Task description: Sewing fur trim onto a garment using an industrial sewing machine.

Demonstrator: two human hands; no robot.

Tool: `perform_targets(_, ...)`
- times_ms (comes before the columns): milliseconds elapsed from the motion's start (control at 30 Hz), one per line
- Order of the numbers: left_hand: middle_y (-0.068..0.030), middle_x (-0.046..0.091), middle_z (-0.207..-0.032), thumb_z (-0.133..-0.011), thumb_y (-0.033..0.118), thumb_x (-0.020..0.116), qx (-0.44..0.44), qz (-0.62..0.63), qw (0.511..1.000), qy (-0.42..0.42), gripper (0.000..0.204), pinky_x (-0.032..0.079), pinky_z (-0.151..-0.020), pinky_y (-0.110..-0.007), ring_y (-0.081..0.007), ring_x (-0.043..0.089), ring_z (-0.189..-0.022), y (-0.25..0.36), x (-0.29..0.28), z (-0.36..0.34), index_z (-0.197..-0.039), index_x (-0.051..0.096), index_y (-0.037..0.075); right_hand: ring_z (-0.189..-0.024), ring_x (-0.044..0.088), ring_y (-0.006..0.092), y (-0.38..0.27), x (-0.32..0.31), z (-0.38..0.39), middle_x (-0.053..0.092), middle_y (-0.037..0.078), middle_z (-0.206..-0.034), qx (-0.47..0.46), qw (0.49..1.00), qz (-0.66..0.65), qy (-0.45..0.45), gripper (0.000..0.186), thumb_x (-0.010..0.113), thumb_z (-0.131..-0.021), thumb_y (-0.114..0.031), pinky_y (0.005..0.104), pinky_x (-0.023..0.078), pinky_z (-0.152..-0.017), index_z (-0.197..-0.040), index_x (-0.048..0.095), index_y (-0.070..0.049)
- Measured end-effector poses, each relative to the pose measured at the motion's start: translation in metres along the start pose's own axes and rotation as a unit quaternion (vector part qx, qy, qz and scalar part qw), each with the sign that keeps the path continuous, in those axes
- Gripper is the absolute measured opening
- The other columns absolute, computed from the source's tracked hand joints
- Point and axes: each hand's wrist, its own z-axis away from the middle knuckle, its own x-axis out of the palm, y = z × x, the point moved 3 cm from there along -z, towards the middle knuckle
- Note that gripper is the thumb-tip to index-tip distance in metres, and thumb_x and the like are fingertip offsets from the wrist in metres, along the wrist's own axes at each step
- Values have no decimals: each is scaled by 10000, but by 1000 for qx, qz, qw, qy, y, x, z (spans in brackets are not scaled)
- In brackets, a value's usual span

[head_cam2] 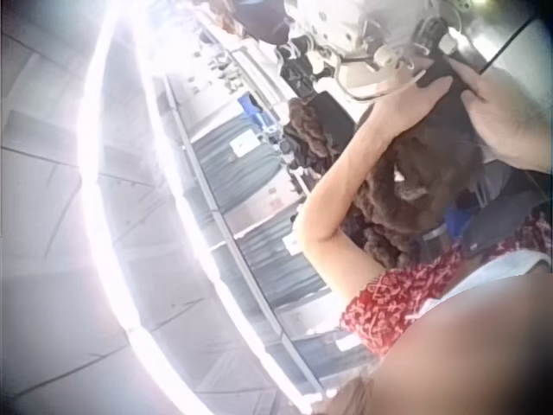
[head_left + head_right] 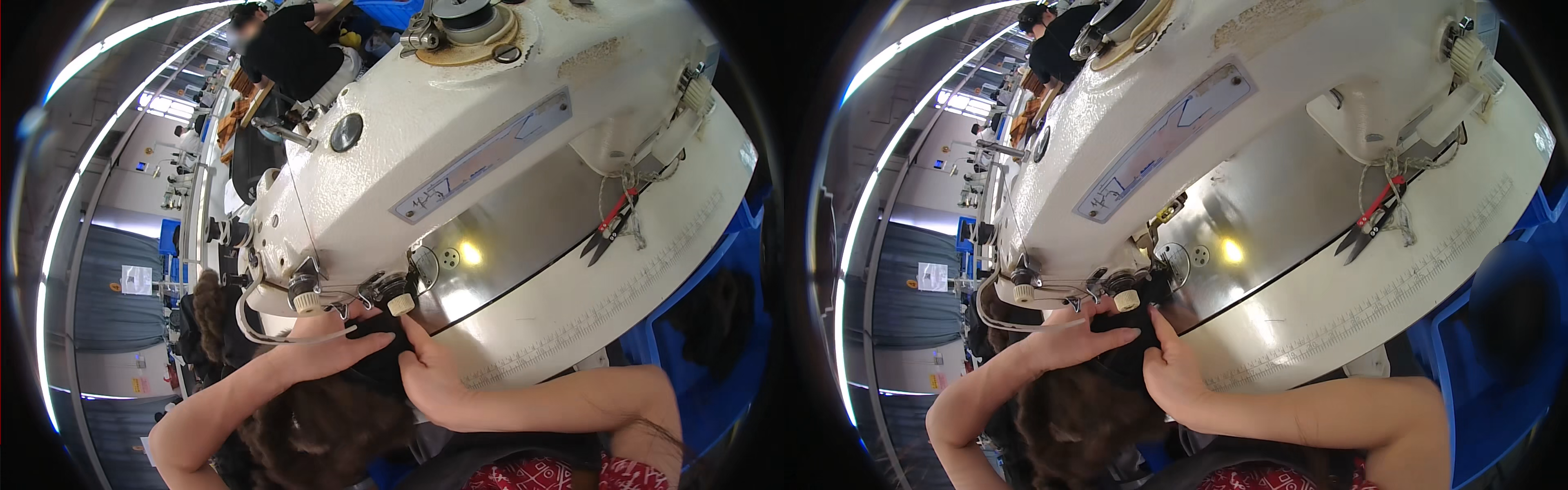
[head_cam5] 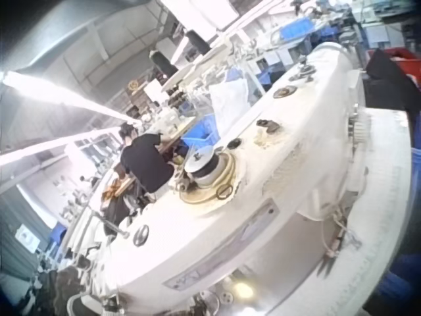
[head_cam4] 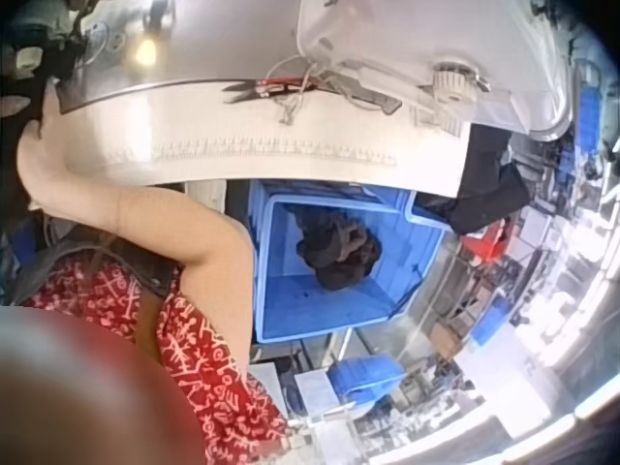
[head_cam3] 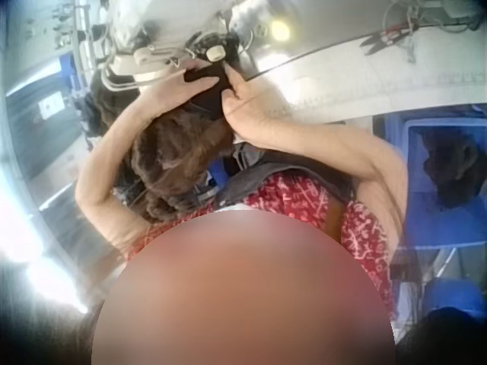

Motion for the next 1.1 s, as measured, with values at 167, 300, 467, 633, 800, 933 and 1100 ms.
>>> perform_targets(167,-94,703,-897,-959,249,721,307,-121,930,162,283,519,-623,-354,-222,683,-708,28,17,23,-1201,742,103,-1124,648,222,28,35,-31,646,107,-1294,56,911,-408,-22,497,414,-1031,4,367,536,-996,-1521,450,-71)
perform_targets(300,-69,720,-876,-995,153,678,198,-58,971,121,271,468,-552,-281,-112,606,-585,20,10,17,-1242,701,44,-1136,658,224,24,27,-34,659,97,-1251,126,891,-431,-69,363,386,-1049,-4,397,558,-991,-1361,555,-85)
perform_targets(467,-40,754,-935,-996,106,686,171,-20,970,171,274,491,-600,-247,-57,603,-640,15,14,14,-1242,690,-16,-1124,666,218,12,24,-36,670,99,-1233,129,887,-435,-86,407,360,-1039,17,401,555,-1001,-1378,553,-98)
perform_targets(633,-51,764,-1023,-969,204,754,140,222,939,224,296,534,-632,-245,-66,641,-719,-10,21,15,-1195,738,13,-1195,653,243,11,22,-38,626,134,-1340,112,906,-386,-131,530,333,-1005,59,434,533,-1070,-1499,456,-90)
perform_targets(800,-171,731,-1209,-867,363,829,123,108,965,204,534,558,-851,-344,-192,711,-1035,-27,12,14,-1248,706,10,-1265,625,288,8,19,-36,580,176,-1421,92,909,-373,-160,692,312,-940,107,466,515,-1111,-1601,317,-98)
perform_targets(933,-165,695,-1263,-849,472,837,133,-18,987,90,745,508,-1014,-354,-231,656,-1152,-11,-6,-8,-1359,614,-24,-1266,626,274,9,19,-43,598,159,-1415,80,938,-279,-190,638,352,-961,66,431,528,-1069,-1586,319,-60)
perform_targets(1100,-108,695,-1247,-911,486,782,31,266,963,-14,652,537,-975,-344,-210,664,-1127,-10,10,-27,-1340,638,16,-1210,662,311,10,24,-51,650,219,-1317,-48,988,5,-148,602,468,-973,-41,400,547,-1006,-1533,277,71)
